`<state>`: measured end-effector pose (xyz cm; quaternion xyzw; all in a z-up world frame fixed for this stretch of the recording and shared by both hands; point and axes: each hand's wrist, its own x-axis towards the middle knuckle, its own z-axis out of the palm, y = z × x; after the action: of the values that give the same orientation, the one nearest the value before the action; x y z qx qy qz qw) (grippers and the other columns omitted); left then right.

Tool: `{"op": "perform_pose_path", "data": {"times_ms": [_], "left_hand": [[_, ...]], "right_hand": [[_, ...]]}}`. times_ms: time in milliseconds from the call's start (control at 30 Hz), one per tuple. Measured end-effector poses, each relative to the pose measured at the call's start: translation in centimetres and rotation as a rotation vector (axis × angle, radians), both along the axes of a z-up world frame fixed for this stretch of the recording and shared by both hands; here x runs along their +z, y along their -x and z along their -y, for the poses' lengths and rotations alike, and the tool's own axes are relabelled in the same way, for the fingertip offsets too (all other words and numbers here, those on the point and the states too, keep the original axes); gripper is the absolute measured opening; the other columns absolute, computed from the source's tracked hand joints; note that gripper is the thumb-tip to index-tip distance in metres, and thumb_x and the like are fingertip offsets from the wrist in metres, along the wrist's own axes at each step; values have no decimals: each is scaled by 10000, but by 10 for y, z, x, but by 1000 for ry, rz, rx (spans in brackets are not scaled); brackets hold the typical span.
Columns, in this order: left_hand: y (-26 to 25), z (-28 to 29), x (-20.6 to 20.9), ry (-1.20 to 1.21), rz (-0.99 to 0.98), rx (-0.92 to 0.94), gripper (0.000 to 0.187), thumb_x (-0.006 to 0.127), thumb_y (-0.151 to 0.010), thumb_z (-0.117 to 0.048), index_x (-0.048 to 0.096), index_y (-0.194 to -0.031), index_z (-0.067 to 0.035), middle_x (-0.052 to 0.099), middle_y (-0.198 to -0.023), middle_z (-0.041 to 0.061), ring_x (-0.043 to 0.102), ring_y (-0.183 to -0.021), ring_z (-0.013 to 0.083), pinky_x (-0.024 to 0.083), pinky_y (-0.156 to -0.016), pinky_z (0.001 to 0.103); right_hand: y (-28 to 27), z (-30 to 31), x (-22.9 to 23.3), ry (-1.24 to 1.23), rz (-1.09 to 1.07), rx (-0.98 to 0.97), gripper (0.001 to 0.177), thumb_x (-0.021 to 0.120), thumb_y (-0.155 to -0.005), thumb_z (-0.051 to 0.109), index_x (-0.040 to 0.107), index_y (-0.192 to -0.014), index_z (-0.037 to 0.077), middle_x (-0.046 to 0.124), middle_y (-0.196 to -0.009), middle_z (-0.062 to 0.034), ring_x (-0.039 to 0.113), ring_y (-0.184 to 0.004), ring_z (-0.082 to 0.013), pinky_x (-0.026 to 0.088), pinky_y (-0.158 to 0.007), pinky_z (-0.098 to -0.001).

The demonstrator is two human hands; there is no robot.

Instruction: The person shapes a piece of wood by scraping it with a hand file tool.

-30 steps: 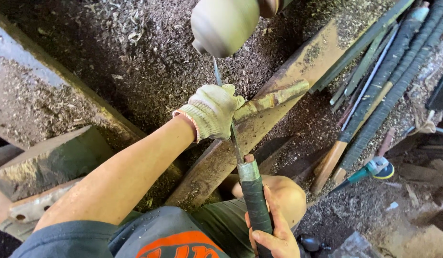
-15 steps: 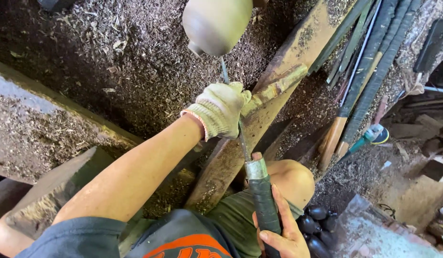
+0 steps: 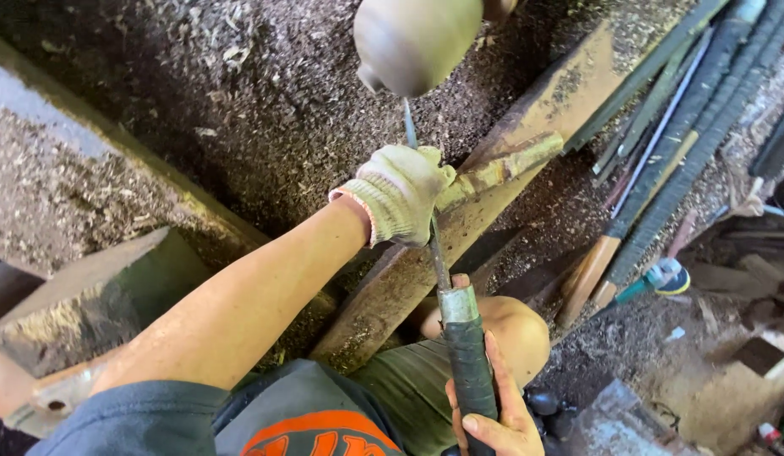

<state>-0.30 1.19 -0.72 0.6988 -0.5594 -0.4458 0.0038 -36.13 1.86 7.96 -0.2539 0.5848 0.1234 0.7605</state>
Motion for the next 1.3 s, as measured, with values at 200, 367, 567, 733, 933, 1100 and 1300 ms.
{"op": "perform_pose_path", "data": {"times_ms": [200, 367, 567, 733, 933, 1100, 1300], "left_hand": [[1, 2, 9, -101, 43, -13, 438, 793, -719, -309, 667, -1101, -137, 628, -957, 115, 701, -809, 305, 600, -705, 401], [8, -9, -3, 92, 76, 74, 422, 808, -666, -320, 692, -1028, -137, 626, -941, 108, 677, -790, 313, 581, -685, 427], [12, -5, -4, 65, 128, 60, 426, 822, -655, -337, 694, -988, -104, 627, -903, 101, 678, -765, 302, 588, -675, 418], [12, -2, -1, -37, 148, 40, 366, 823, -673, -329, 733, -941, -98, 627, -932, 94, 693, -786, 291, 601, -705, 398], [9, 10, 11, -193, 132, -5, 419, 829, -679, -323, 695, -1014, -110, 609, -958, 103, 690, -791, 290, 601, -693, 405], [10, -2, 8, -55, 118, 46, 360, 807, -666, -278, 722, -971, -106, 618, -945, 106, 687, -809, 309, 589, -711, 403], [5, -6, -4, 32, 48, 42, 377, 809, -633, -261, 692, -955, -104, 611, -910, 111, 692, -789, 318, 591, -692, 417]], "right_hand": [[24, 15, -26, -48, 216, -9, 1185, 709, -734, -12, 83, -1666, 367, 576, -1134, -248, 657, -610, -236, 546, -489, -348], [33, 25, -38, -104, 328, -12, 1143, 692, -771, -34, 40, -1624, 356, 563, -1102, -274, 669, -646, -250, 554, -494, -353], [42, 34, -56, -128, 325, 14, 1134, 689, -762, -32, 52, -1611, 367, 561, -1105, -282, 682, -663, -271, 579, -516, -357], [45, 36, -71, -197, 543, -29, 1125, 692, -809, -28, 26, -1618, 380, 519, -1124, -278, 672, -689, -273, 578, -538, -364], [49, 38, -80, -192, 634, -12, 1102, 683, -837, -24, 10, -1607, 388, 509, -1143, -272, 667, -688, -273, 581, -531, -371], [34, 35, -54, -169, 527, -19, 1104, 670, -821, -16, 20, -1621, 381, 525, -1121, -273, 669, -678, -266, 571, -518, -358], [29, 19, -32, -135, 349, -30, 1129, 693, -779, -24, 47, -1613, 378, 540, -1122, -265, 661, -666, -252, 556, -559, -339]]}}
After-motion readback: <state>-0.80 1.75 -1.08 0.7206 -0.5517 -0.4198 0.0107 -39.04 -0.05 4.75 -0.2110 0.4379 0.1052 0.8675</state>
